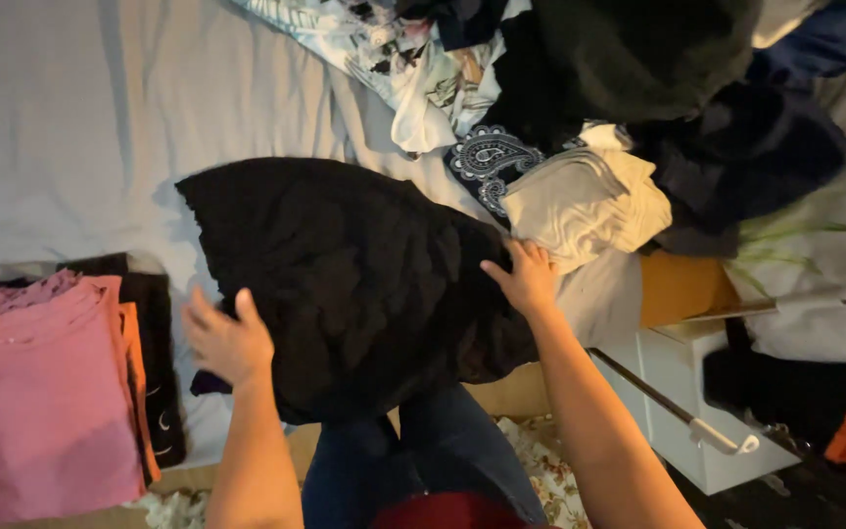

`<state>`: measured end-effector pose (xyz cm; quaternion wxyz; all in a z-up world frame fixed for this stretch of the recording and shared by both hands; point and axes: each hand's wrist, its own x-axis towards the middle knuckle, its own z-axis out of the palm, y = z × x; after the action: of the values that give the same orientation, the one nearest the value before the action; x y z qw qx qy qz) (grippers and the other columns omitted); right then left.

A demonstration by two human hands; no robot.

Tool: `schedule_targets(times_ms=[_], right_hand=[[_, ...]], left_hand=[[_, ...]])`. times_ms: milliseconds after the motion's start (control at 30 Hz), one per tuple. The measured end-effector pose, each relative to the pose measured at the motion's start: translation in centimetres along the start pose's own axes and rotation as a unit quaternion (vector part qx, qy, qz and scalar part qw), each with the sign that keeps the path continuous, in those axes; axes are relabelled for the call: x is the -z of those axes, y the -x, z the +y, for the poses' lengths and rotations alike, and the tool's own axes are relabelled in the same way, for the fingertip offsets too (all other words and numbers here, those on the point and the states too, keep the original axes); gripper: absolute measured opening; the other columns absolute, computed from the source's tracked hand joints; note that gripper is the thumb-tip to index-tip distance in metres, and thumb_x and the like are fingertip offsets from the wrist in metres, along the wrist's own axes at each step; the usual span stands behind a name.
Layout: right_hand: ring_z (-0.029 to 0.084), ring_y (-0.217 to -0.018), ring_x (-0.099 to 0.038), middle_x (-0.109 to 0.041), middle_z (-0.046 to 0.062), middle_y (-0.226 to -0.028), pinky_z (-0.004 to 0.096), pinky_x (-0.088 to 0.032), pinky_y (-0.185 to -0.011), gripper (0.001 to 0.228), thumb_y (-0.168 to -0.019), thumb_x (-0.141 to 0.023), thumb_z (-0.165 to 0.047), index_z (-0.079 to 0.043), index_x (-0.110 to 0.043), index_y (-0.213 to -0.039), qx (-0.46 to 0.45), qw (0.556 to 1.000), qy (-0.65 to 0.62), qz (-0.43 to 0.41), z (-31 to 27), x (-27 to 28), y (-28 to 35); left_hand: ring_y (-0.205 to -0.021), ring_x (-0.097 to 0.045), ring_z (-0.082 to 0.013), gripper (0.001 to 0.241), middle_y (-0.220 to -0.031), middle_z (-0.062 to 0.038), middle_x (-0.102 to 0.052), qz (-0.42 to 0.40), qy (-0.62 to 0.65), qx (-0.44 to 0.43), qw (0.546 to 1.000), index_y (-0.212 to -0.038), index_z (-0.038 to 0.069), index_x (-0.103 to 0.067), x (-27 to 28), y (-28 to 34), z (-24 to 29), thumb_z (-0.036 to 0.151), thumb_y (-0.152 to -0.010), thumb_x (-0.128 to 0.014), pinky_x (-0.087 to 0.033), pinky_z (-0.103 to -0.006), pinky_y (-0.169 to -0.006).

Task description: The person folds a black garment and a dark blue shirt on a bed. They smooth and fold each item into a neat rectangle and place them on a growing stack of folded clothes.

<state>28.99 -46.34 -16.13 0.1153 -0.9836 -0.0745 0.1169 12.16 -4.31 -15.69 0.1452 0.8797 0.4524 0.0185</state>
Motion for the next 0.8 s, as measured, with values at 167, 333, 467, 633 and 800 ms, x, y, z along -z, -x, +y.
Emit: schedule_targets(times_ms=[167, 333, 467, 633, 800], right_hand=[[0.035, -0.121, -0.056, -0.065, 0.007, -0.127, 0.058, -0.037, -0.100, 0.068, -0.081, -0.079, -0.054, -0.017, -0.062, -0.135, -0.028, 0.997, -0.055, 0.044, -1.2, -0.4, 1.0], [0.036, -0.119, -0.056, -0.067, 0.006, -0.123, 0.066, -0.033, -0.094, 0.063, -0.077, -0.083, -0.053, -0.020, -0.065, -0.127, -0.136, 0.986, -0.084, 0.039, 1.4, -4.0, 2.0], [0.034, -0.125, -0.058, -0.069, 0.006, -0.123, 0.064, -0.035, -0.104, 0.052, -0.076, -0.084, -0.046, -0.021, -0.066, -0.118, -0.209, 0.977, -0.009, 0.037, 5.5, -4.6, 1.0], [0.034, -0.123, -0.058, -0.069, 0.010, -0.122, 0.069, -0.026, -0.105, 0.079, -0.064, -0.092, -0.054, -0.013, -0.058, -0.122, -0.221, 0.973, -0.045, -0.047, -0.6, 1.7, -0.4], [0.028, -0.120, -0.067, -0.071, 0.016, -0.125, 0.045, -0.051, -0.105, 0.085, -0.075, -0.082, -0.066, -0.005, -0.063, -0.132, -0.160, 0.955, -0.250, 0.010, 2.2, -2.0, -1.7]], left_hand=[[-0.136, -0.044, -0.0459, 0.073, -0.150, -0.021, -0.046, -0.059, -0.016, 0.090, 0.994, -0.155, 0.019, -0.041, 0.1, 3.8, -6.9, 0.064, -0.101, -0.060, -0.038, -0.0699, -0.098], [-0.114, -0.061, -0.0460, 0.065, -0.126, -0.022, -0.065, -0.094, -0.051, 0.039, 0.994, -0.139, 0.014, -0.055, 0.4, 3.1, -11.0, 0.060, -0.094, -0.067, -0.051, -0.0569, -0.090], [-0.102, -0.068, -0.0449, 0.051, -0.114, -0.021, -0.071, -0.131, -0.106, 0.058, 0.984, -0.128, 0.009, -0.059, 3.1, 2.2, -13.9, 0.053, -0.102, -0.067, -0.053, -0.0572, -0.082], [-0.104, -0.067, -0.0449, 0.048, -0.117, -0.022, -0.069, -0.097, -0.059, -0.008, 0.993, -0.133, 0.009, -0.059, 2.7, -0.2, -11.4, 0.039, -0.097, -0.068, -0.053, -0.0571, -0.083], [-0.127, -0.056, -0.0476, 0.070, -0.141, -0.029, -0.059, -0.021, 0.061, -0.107, 0.992, -0.149, -0.001, -0.050, -0.9, -5.8, -4.6, 0.047, -0.102, -0.070, -0.045, -0.0575, -0.102]])
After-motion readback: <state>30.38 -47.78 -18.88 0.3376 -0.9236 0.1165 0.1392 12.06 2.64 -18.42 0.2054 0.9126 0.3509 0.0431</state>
